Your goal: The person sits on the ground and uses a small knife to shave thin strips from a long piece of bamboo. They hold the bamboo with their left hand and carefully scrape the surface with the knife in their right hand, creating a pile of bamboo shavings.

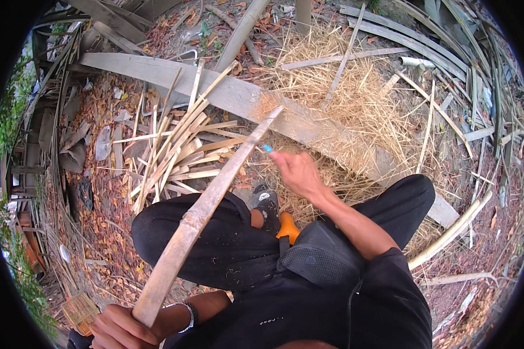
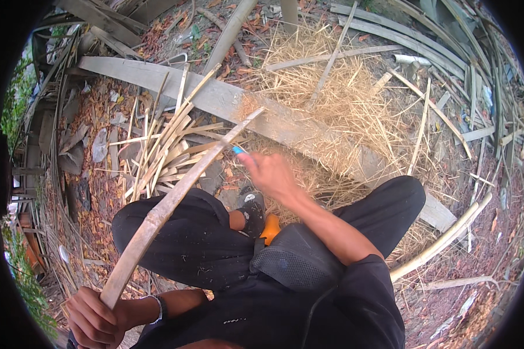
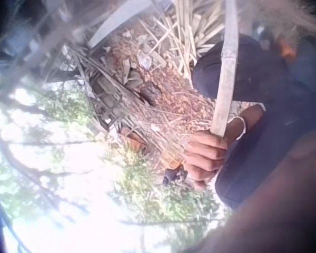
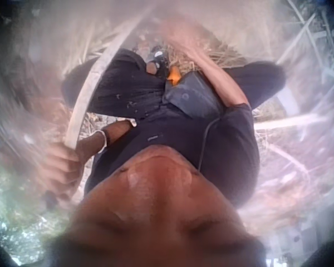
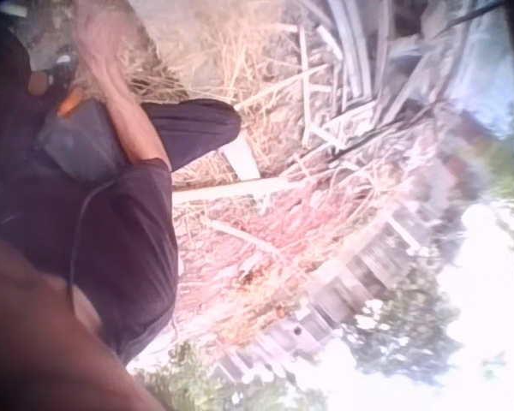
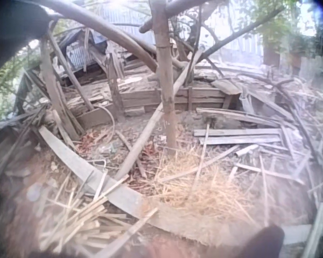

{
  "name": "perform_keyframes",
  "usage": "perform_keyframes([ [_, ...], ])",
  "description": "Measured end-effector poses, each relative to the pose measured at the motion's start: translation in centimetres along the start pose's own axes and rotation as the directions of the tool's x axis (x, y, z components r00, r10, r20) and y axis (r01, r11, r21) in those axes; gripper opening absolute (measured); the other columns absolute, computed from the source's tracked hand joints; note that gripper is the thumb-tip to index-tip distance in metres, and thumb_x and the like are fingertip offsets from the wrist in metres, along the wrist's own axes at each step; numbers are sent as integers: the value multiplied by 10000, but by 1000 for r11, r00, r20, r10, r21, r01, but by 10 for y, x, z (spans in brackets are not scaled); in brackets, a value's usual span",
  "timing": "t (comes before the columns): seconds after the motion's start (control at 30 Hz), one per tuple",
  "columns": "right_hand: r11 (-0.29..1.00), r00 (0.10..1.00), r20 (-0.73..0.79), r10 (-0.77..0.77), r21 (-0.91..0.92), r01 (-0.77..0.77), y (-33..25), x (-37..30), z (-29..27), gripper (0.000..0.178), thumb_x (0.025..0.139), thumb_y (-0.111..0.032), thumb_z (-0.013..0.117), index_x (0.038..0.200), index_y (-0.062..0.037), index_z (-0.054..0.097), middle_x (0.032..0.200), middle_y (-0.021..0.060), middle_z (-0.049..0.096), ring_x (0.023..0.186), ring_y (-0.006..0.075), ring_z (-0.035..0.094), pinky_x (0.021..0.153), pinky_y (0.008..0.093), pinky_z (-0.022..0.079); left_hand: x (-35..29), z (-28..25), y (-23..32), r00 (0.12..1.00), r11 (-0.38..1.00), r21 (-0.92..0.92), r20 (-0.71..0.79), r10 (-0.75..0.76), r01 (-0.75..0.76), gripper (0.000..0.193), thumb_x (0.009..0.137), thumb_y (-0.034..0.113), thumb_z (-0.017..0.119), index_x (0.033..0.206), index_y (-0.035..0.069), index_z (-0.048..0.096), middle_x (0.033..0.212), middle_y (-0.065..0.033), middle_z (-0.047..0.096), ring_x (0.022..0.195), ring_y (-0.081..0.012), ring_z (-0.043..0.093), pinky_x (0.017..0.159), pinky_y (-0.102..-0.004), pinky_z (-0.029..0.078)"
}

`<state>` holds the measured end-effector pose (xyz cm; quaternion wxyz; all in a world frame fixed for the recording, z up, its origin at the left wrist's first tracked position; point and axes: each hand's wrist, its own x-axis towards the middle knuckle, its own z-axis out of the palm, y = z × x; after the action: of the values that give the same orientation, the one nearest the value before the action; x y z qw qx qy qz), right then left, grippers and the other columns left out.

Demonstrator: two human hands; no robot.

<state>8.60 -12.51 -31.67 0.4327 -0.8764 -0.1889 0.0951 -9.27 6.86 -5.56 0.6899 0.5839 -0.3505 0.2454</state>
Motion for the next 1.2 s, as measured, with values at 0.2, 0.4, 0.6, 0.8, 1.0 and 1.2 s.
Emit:
perform_keyframes([
  [0.2, 986, 964, -210, -163, 5, 168, 7, 14, 19, 470, 929, -410, 421, 695, -43, 598, 440, 189, 457, 381, 351, 459, 418, 416, 398, -29, -26, 5, 986, 990, 85, -112, 123, -113, 275, 910, 377, 467, 698, 208, 514, 546, 59, 482, 500, -72, 471, 616, -304, 445],
  [0.4, 947, 986, -165, 35, -309, -85, 80, 16, 22, 551, 928, -441, 397, 682, 13, 589, 502, 215, 527, 502, 385, 552, 541, 451, 466, -27, -17, 14, 985, 983, 182, -174, 14, 18, 368, 918, 419, 400, 662, 169, 484, 509, 37, 428, 491, -81, 416, 534, -275, 379],
  [0.6, 970, 968, -130, 213, -88, -225, 34, 1, 9, 567, 944, -411, 375, 669, 37, 585, 560, 243, 543, 552, 390, 564, 594, 463, 459, -16, -4, -3, 970, 990, 105, -217, 112, -91, 409, 919, 414, 379, 598, 168, 436, 469, 48, 339, 415, -85, 305, 449, -227, 298],
  [0.8, 998, 987, -145, 69, 14, -68, 11, 6, 20, 528, 947, -380, 390, 694, 40, 584, 528, 242, 507, 498, 395, 532, 531, 456, 426, -14, -20, 11, 884, 990, 140, -462, 77, -13, 370, 890, 239, 354, 528, 175, 313, 419, 47, 316, 366, -53, 218, 449, -217, 234],
  [1.0, 996, 999, -45, 28, 86, -24, -36, 6, -7, 505, 949, -386, 388, 760, 32, 599, 512, 216, 513, 467, 372, 525, 501, 453, 407, 1, -13, 34, 886, 995, 100, -462, 22, 27, 365, 904, 214, 342, 546, 147, 312, 453, 30, 264, 410, -76, 203, 470, -244, 227],
  [1.2, 994, 998, 48, 27, 101, -31, -26, -8, 14, 492, 952, -382, 390, 804, 35, 603, 463, 186, 480, 419, 329, 489, 460, 428, 388, 3, -15, 34, 848, 990, 139, -528, 41, 39, 361, 899, 253, 352, 558, 145, 303, 487, 22, 266, 448, -86, 229, 491, -254, 234],
])
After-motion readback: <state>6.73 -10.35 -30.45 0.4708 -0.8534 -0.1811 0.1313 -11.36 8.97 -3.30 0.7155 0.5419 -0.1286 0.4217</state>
